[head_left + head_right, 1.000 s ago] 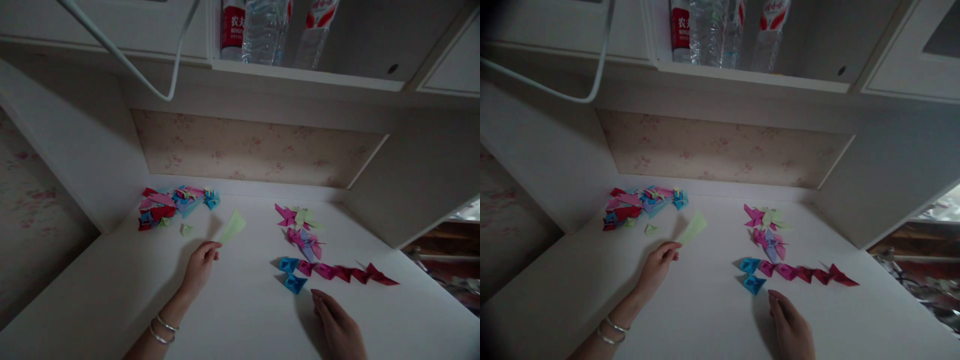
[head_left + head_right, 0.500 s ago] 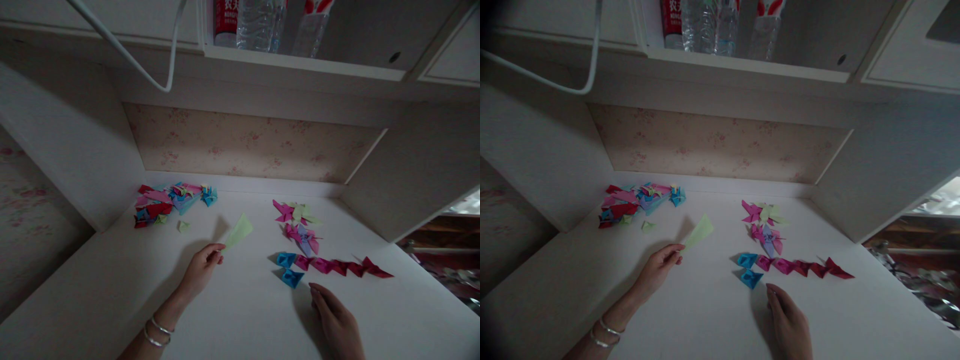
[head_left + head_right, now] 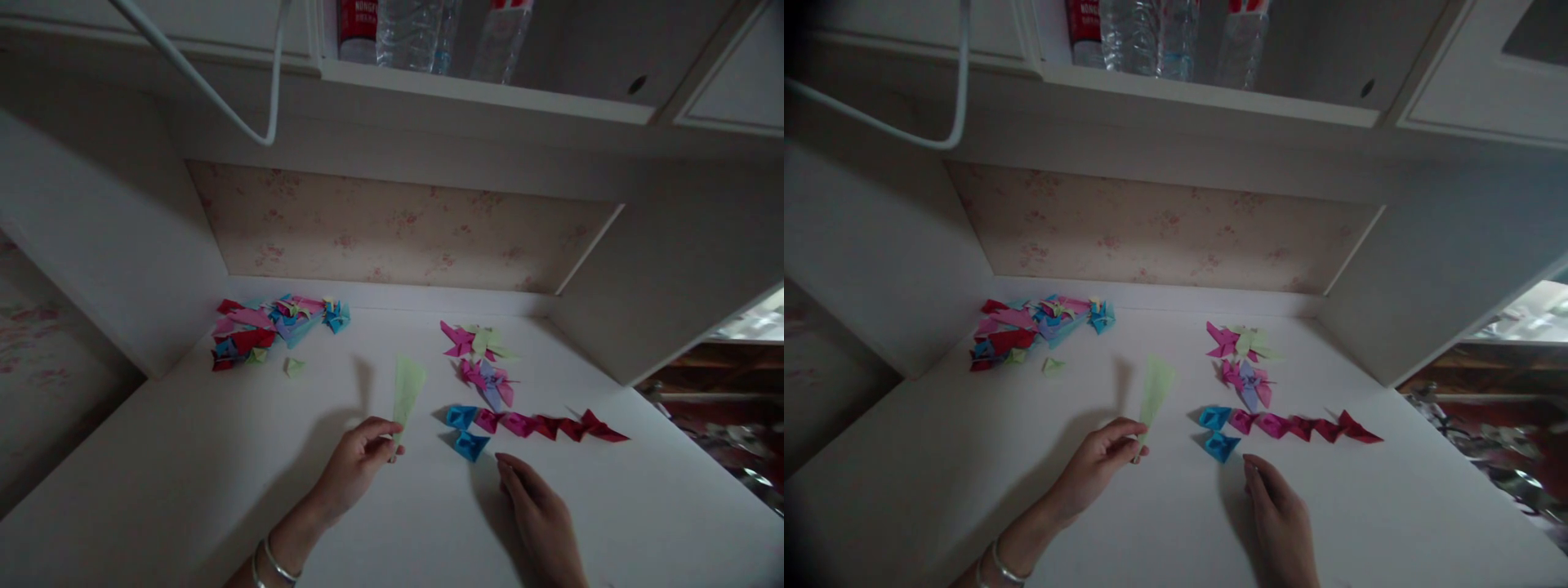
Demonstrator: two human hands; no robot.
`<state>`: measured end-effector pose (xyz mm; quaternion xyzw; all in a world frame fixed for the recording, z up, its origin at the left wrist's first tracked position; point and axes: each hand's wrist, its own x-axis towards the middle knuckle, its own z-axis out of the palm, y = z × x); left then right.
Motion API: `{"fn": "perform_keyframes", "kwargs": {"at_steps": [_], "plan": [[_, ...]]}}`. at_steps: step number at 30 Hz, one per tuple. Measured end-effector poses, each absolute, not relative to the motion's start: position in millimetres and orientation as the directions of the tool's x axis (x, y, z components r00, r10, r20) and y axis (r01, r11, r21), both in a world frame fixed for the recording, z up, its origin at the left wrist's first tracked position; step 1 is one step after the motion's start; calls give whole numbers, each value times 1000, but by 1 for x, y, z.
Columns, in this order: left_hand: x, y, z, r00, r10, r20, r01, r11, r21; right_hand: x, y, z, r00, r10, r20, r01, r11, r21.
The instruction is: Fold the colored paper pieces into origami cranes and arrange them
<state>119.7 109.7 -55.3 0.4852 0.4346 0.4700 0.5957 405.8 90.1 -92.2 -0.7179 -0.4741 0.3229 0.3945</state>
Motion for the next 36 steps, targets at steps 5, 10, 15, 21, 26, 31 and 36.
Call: {"fn": "perform_keyframes", "kwargs": {"at_steps": [5, 10, 15, 21, 26, 31, 36], "plan": [[122, 109, -58, 211, 976, -58, -127, 86, 988, 407, 89, -95, 318, 944, -86, 422, -222, -879], [121, 110, -60, 197, 979, -55, -118, 80, 990, 406, 88, -93, 311, 948, -68, 431, -205, -879], [118, 112, -63, 180, 982, -52, -127, 75, 989, 407, 88, -93, 304, 949, -81, 442, -216, -871], [116, 115, -70, 146, 989, -20, -66, 30, 997, 407, 86, -90, 312, 947, -82, 449, -223, -865], [113, 115, -71, 134, 990, -41, -44, 48, 998, 410, 89, -91, 326, 943, -69, 424, -211, -881], [115, 104, -63, 121, 990, -72, -39, 78, 996, 417, 87, -101, 344, 939, -20, 376, -157, -913], [132, 72, -56, 147, 987, -68, -27, 72, 997, 417, 82, -103, 380, 925, -24, 258, -131, -957]]}}
